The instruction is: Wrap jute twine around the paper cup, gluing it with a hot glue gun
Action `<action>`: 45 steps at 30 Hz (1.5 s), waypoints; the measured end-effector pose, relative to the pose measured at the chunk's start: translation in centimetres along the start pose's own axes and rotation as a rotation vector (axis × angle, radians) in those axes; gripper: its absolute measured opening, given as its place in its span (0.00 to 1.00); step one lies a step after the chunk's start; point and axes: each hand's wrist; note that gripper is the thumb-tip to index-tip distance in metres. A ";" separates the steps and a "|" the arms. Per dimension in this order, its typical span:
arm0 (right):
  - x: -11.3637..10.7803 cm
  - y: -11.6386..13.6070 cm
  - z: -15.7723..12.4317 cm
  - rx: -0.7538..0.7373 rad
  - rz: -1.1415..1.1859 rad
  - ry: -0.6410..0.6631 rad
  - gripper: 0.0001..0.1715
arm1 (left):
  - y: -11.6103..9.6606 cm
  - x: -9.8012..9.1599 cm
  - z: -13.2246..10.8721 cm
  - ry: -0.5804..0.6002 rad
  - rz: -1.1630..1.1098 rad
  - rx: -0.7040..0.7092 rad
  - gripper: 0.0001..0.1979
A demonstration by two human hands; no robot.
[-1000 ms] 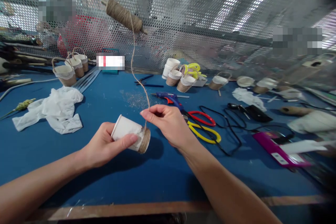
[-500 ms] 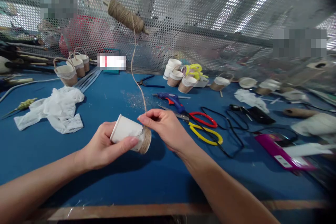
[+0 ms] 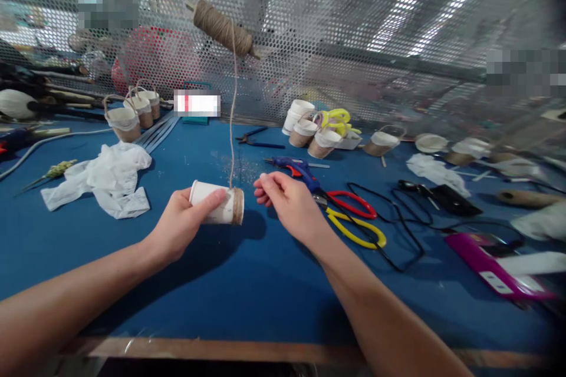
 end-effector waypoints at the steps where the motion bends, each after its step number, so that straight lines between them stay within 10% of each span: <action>1: 0.0 0.3 -0.3 -0.019 0.021 0.048 0.15 | 0.1 0.0 0.2 -0.016 -0.008 -0.004 0.11; 5: 0.7 1.1 -1.7 -0.103 0.069 0.198 0.09 | 0.3 -0.2 0.4 -0.035 0.043 0.012 0.12; 25: 1.3 1.4 -2.5 -0.147 -0.023 0.087 0.03 | 0.5 -0.3 0.1 -0.002 0.249 0.142 0.11; 37: -0.4 1.5 -0.9 0.217 0.472 0.329 0.10 | -0.2 -0.8 -0.7 0.198 0.427 0.358 0.07; 45: -0.1 1.2 -1.8 -0.023 0.262 0.283 0.08 | -0.9 -0.6 0.6 0.248 -0.089 -0.170 0.08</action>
Point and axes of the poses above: each hand's wrist, its own z-axis towards the middle knuckle, its own x-axis out of the palm, y = z × x, and after that the axes turned 3 degrees about x, right-handed
